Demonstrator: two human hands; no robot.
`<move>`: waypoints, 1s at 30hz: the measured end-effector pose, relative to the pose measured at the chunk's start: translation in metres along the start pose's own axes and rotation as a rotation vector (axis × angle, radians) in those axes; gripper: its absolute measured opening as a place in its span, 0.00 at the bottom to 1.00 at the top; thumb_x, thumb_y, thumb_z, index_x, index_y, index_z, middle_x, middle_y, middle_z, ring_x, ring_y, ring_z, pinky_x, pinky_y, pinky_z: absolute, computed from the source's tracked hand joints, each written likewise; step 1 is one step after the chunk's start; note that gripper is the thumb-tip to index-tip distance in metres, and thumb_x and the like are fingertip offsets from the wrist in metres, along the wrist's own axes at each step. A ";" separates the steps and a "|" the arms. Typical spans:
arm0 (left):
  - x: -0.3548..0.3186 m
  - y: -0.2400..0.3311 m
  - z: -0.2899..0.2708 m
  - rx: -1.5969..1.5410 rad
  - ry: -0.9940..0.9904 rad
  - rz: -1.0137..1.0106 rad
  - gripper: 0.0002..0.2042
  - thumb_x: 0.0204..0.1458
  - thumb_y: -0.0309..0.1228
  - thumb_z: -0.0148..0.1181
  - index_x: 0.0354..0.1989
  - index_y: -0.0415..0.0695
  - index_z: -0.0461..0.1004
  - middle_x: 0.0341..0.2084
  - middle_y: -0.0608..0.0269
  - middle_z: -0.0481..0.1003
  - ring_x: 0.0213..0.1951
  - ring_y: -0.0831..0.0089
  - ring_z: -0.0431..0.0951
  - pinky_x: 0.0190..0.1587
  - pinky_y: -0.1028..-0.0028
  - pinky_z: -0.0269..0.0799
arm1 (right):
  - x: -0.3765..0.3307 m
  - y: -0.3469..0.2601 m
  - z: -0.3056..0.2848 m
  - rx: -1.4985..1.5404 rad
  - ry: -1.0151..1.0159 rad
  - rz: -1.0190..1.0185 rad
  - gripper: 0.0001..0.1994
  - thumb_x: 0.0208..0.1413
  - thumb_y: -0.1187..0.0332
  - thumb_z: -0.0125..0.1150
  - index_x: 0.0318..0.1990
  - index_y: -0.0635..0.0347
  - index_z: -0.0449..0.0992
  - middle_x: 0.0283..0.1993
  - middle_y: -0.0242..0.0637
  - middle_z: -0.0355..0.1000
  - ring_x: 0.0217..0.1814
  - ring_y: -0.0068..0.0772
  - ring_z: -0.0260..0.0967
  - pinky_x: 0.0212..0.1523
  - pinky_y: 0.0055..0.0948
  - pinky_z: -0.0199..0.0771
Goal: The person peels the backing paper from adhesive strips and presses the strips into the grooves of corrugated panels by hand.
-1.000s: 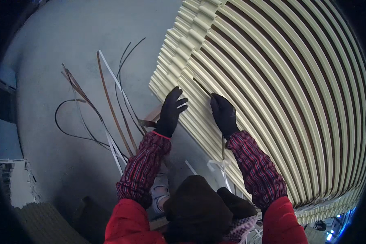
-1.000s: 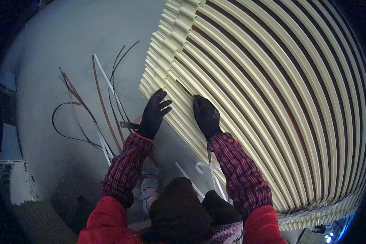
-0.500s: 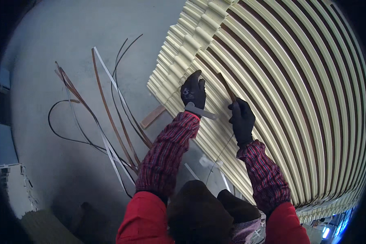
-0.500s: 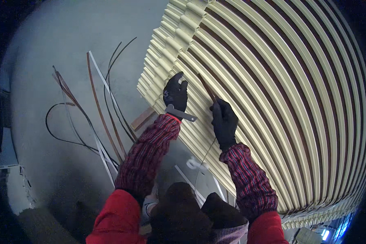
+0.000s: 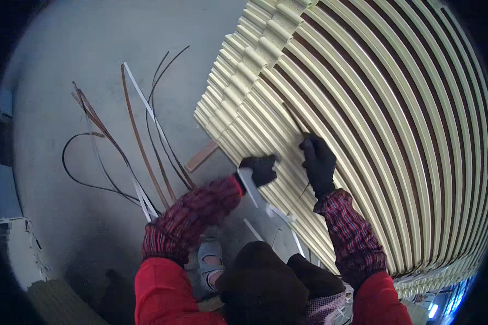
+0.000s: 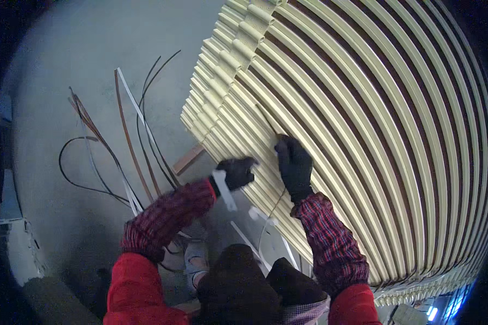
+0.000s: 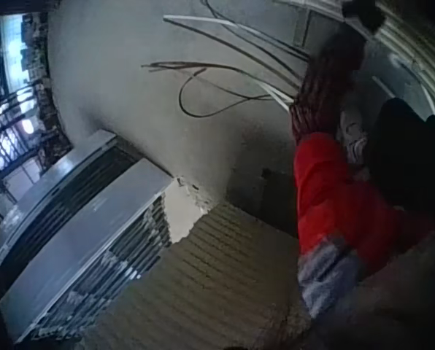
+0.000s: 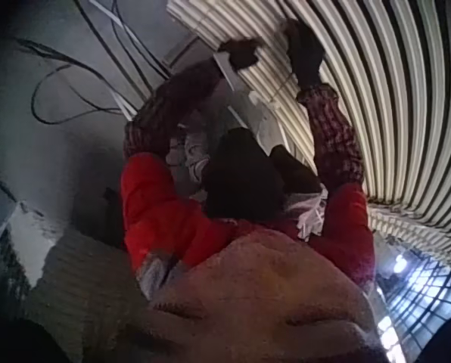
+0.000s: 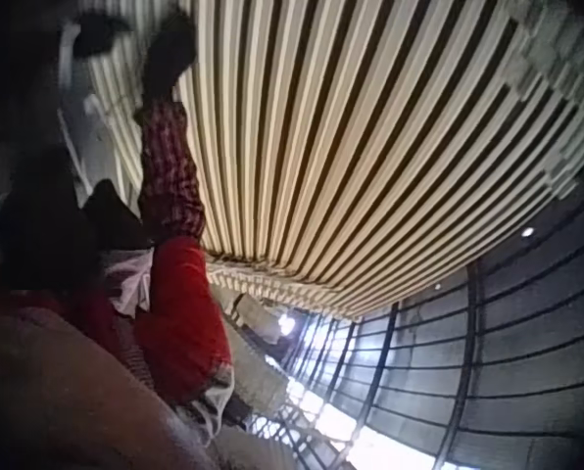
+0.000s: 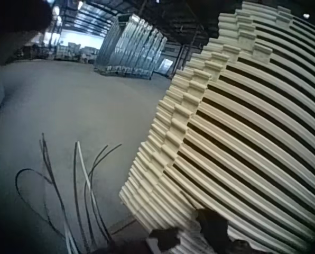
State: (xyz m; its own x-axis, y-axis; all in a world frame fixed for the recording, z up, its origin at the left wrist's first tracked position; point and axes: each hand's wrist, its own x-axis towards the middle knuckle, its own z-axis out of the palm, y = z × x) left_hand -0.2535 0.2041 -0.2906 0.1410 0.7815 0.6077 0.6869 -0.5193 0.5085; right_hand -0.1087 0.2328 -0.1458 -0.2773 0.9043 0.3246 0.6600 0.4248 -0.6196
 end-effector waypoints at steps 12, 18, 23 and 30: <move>0.012 -0.043 -0.051 0.109 0.397 -0.283 0.17 0.34 0.18 0.47 0.37 0.40 0.70 0.36 0.51 0.74 0.40 0.54 0.73 0.42 0.58 0.66 | 0.039 -0.025 0.085 -0.133 0.008 -0.113 0.13 0.57 0.63 0.48 0.42 0.63 0.73 0.34 0.49 0.73 0.36 0.48 0.71 0.39 0.39 0.70; 0.041 -0.042 -0.057 0.098 0.491 -0.252 0.15 0.22 0.18 0.50 0.26 0.42 0.71 0.51 0.50 0.67 0.41 0.53 0.72 0.42 0.58 0.64 | 0.037 -0.030 0.087 -0.133 -0.019 -0.044 0.15 0.57 0.62 0.49 0.44 0.63 0.73 0.31 0.48 0.74 0.31 0.40 0.73 0.32 0.34 0.71; 0.047 -0.043 -0.061 0.074 0.426 -0.268 0.16 0.23 0.17 0.50 0.26 0.43 0.70 0.52 0.47 0.65 0.48 0.50 0.67 0.43 0.57 0.63 | 0.036 -0.023 0.084 -0.218 0.005 -0.104 0.13 0.57 0.62 0.47 0.43 0.59 0.73 0.33 0.47 0.73 0.35 0.47 0.72 0.37 0.41 0.70; 0.052 -0.039 -0.070 0.143 0.434 -0.265 0.15 0.24 0.17 0.51 0.26 0.44 0.69 0.55 0.49 0.62 0.51 0.52 0.65 0.45 0.58 0.62 | 0.038 -0.026 0.086 -0.209 0.013 -0.105 0.14 0.57 0.63 0.50 0.44 0.62 0.73 0.33 0.49 0.74 0.33 0.45 0.73 0.34 0.36 0.71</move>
State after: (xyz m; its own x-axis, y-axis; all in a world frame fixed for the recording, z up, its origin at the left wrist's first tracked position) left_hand -0.3234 0.2404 -0.2363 -0.3380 0.6488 0.6818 0.7539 -0.2470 0.6088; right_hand -0.1961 0.2596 -0.1793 -0.3436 0.8546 0.3893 0.7586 0.4969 -0.4214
